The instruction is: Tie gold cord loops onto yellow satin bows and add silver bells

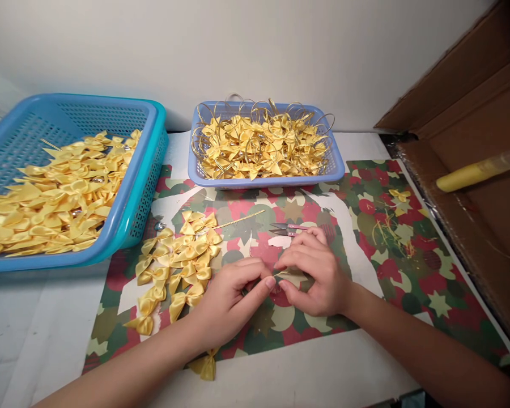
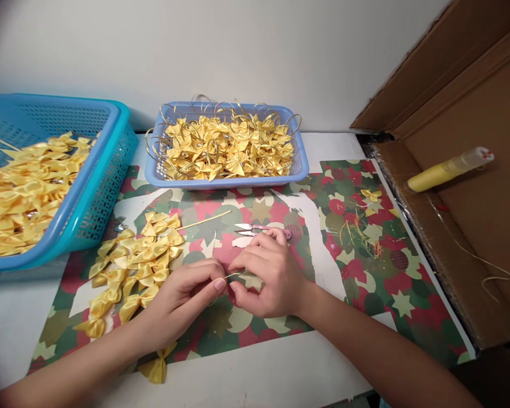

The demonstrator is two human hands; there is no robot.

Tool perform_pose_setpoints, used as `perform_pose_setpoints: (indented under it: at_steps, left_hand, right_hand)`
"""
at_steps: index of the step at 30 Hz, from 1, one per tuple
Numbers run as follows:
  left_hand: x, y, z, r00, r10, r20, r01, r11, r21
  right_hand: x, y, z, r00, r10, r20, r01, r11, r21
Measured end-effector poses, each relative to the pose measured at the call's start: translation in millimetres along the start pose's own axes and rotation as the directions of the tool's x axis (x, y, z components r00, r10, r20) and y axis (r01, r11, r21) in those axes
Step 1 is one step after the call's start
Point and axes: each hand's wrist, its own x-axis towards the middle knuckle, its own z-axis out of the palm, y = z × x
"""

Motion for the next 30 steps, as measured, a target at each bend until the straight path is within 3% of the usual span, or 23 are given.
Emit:
perform_pose_setpoints:
  at_steps: [11, 24, 27, 30]
  left_hand:
    - [0.4, 1.1, -0.6, 1.0, -0.009, 0.024, 0.009, 0.999, 0.035]
    - [-0.3, 3.3, -2.9, 0.998, 0.022, 0.057, -0.025, 0.998, 0.052]
    - [-1.4, 1.4, -1.5, 1.0, 0.005, 0.025, -0.006, 0.999, 0.032]
    - [-2.7, -0.8, -0.2, 1.0, -0.012, -0.024, 0.011, 1.0, -0.008]
  right_hand:
    - [-1.6, 2.2, -0.9, 0.999, -0.026, -0.022, 0.025, 0.999, -0.027]
    - [2.0, 8.1, -12.7, 0.992, -0.096, 0.088, 0.097, 0.995, -0.005]
    - [2.8, 13.2, -17.1, 0.998, -0.026, 0.054, 0.029, 0.998, -0.052]
    - [3.1, 21.8, -19.3, 0.989, 0.147, 0.022, -0.135, 0.949, -0.287]
